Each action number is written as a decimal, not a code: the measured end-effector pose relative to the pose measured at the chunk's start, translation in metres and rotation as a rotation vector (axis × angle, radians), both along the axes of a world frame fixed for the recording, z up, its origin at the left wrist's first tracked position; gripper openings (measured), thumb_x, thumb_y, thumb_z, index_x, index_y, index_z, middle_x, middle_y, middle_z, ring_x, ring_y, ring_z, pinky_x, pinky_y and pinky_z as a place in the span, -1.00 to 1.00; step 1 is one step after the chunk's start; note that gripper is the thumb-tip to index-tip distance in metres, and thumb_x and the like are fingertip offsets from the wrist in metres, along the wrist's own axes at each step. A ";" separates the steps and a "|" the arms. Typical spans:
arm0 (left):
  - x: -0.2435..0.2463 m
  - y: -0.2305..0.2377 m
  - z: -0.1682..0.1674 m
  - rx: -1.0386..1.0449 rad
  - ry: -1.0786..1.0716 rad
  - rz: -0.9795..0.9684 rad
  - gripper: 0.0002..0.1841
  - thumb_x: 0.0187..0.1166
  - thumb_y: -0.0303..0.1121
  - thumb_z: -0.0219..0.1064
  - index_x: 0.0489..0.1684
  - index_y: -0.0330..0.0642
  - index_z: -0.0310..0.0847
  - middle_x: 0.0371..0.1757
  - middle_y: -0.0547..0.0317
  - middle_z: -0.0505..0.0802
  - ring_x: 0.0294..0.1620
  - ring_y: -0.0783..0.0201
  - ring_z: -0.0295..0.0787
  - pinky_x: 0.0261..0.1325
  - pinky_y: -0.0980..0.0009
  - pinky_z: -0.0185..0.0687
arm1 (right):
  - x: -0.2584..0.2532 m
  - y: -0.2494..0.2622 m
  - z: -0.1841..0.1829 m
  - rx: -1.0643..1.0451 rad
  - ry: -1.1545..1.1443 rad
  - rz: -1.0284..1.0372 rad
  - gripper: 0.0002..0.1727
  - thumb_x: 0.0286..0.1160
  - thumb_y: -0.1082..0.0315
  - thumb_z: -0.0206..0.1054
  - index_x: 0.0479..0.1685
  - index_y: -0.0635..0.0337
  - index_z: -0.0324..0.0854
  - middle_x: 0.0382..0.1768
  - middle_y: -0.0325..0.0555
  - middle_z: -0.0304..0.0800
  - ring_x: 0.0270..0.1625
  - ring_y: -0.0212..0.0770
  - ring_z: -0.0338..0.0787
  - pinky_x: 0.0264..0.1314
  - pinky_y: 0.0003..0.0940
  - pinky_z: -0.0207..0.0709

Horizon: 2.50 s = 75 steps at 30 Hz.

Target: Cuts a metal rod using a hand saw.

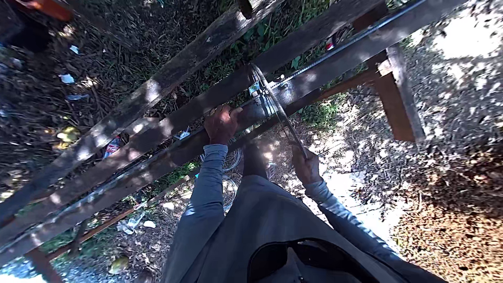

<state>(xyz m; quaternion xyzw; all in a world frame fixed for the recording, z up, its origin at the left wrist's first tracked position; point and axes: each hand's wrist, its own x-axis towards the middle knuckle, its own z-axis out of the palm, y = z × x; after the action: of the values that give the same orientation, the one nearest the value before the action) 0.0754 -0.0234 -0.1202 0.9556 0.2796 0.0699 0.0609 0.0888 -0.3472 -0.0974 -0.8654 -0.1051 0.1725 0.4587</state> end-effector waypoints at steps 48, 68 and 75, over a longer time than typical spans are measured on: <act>-0.001 0.004 -0.006 0.012 -0.013 0.001 -0.23 0.63 0.50 -0.16 -0.20 0.01 0.74 -0.17 0.13 0.86 -0.05 0.06 0.83 -0.04 -0.01 0.69 | 0.063 0.089 0.009 0.038 -0.013 0.030 -0.38 0.78 -0.24 0.02 -0.42 0.09 0.58 -0.69 -0.15 0.45 -0.67 -0.18 0.49 -0.60 -0.08 0.42; 0.003 0.005 -0.002 -0.002 -0.014 -0.009 -0.22 0.63 0.49 -0.15 -0.22 -0.04 0.72 -0.20 0.11 0.85 -0.07 0.06 0.83 0.02 -0.02 0.67 | 0.052 0.066 0.004 -0.010 0.013 0.031 -0.36 0.80 -0.21 0.01 -0.33 0.18 0.65 -0.66 -0.08 0.53 -0.61 -0.10 0.58 -0.50 0.03 0.52; 0.002 0.002 -0.001 -0.063 0.039 0.027 -0.24 0.61 0.50 -0.13 -0.11 0.02 0.75 -0.09 0.13 0.87 -0.01 0.04 0.82 -0.02 -0.05 0.66 | 0.016 0.015 0.018 -0.017 0.013 0.014 -0.50 0.77 0.03 0.05 -0.17 0.26 0.76 -0.69 -0.28 0.49 -0.65 -0.38 0.50 -0.52 -0.27 0.49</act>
<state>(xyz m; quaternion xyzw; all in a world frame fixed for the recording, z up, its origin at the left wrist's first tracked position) 0.0773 -0.0213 -0.1208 0.9506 0.2957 0.0431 0.0843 0.1049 -0.3320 -0.0791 -0.8672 -0.1068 0.1823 0.4509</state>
